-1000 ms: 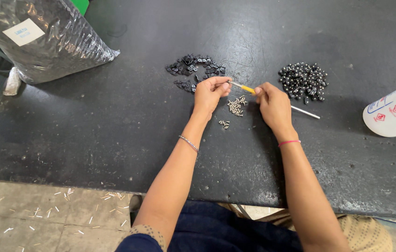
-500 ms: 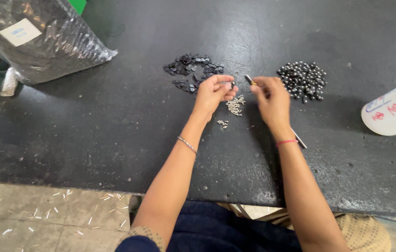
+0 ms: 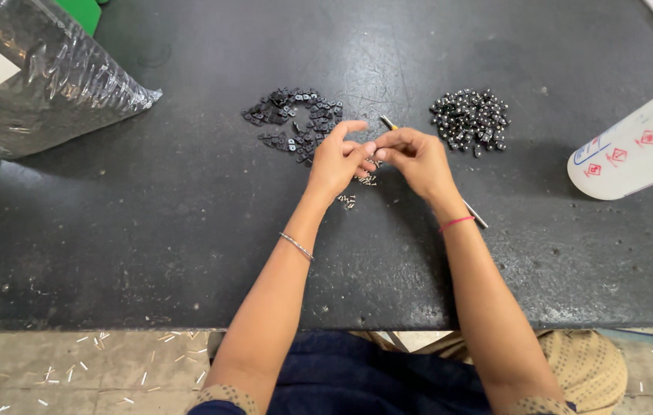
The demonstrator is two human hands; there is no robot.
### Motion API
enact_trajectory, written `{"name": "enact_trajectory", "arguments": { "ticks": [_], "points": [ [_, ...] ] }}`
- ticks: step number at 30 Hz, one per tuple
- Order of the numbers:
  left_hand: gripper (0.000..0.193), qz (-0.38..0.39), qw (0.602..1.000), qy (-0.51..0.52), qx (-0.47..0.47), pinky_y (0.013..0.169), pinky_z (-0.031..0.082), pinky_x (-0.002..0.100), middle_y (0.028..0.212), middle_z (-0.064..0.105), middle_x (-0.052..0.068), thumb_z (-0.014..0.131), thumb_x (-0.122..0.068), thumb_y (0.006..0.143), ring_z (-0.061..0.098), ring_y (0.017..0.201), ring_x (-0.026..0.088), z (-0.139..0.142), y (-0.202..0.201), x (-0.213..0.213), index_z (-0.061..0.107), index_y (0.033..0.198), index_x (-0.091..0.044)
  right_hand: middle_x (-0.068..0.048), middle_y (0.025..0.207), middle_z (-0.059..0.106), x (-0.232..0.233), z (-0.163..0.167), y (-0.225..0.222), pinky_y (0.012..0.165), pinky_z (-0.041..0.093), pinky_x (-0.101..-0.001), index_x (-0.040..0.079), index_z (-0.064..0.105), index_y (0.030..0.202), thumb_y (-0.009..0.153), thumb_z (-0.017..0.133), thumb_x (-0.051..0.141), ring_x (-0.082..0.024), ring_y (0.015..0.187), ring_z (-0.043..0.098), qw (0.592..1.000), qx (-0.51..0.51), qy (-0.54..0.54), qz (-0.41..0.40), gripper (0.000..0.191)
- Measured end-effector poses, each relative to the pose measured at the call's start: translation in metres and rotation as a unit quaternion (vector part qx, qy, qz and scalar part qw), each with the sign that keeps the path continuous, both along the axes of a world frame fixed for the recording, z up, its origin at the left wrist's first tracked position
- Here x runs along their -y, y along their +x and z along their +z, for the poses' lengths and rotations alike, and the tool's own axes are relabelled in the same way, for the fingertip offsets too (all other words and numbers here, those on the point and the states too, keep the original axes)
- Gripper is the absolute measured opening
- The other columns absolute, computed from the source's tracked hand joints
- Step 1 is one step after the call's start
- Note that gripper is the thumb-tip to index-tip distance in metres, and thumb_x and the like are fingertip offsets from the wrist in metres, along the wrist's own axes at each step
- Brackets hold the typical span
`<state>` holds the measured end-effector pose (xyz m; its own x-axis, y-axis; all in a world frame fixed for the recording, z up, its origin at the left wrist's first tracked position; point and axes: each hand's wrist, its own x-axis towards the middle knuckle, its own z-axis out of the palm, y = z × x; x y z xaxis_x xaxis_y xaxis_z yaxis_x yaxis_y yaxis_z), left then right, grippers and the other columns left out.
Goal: The person repeatedly picks small black plastic parts and silver metal pins from a table, inserts the pins into the parts by hand, and uses a yellow-handled tool to press or adjust the pins. The assembled units are placed back on the table in a growing pile.
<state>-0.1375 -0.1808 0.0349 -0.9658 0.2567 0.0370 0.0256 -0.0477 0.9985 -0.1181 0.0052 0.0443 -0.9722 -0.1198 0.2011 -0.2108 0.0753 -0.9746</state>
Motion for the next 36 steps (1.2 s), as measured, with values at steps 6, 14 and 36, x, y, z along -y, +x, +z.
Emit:
{"name": "enact_trajectory", "arguments": {
  "ticks": [6, 14, 36],
  "points": [
    [0.026, 0.175, 0.980, -0.045, -0.081, 0.055, 0.057, 0.027, 0.091, 0.078, 0.007, 0.068, -0.015, 0.096, 0.072, 0.065, 0.012, -0.011, -0.032, 0.056, 0.067, 0.120, -0.005, -0.008, 0.110, 0.067, -0.016, -0.004, -0.016, 0.080, 0.057, -0.0298, 0.007, 0.073, 0.115, 0.091, 0.078, -0.004, -0.015, 0.091, 0.067, 0.907, -0.211, 0.209, -0.297, 0.026],
    [0.009, 0.356, 0.897, -0.168, -0.202, 0.070, 0.056, 0.032, 0.086, 0.075, 0.004, 0.076, -0.013, 0.089, 0.073, 0.073, 0.018, 0.077, 0.061, 0.094, 0.076, 0.097, -0.008, -0.009, 0.117, 0.059, -0.013, 0.096, 0.093, 0.080, 0.056, -0.0304, 0.005, 0.072, 0.115, 0.098, 0.075, -0.004, -0.017, 0.093, 0.063, 0.898, -0.227, 0.224, -0.304, 0.020],
    [0.009, 0.283, 0.860, -0.281, -0.318, 0.082, 0.053, 0.040, 0.096, 0.070, 0.006, 0.077, -0.011, 0.088, 0.063, 0.095, 0.028, 0.102, 0.099, 0.108, 0.078, 0.096, -0.008, -0.008, 0.094, 0.068, 0.079, 0.119, 0.126, 0.069, 0.052, -0.0323, 0.007, 0.076, 0.106, 0.091, 0.076, 0.004, -0.021, 0.077, 0.067, 0.936, -0.165, 0.290, -0.116, 0.015]
  ]
}}
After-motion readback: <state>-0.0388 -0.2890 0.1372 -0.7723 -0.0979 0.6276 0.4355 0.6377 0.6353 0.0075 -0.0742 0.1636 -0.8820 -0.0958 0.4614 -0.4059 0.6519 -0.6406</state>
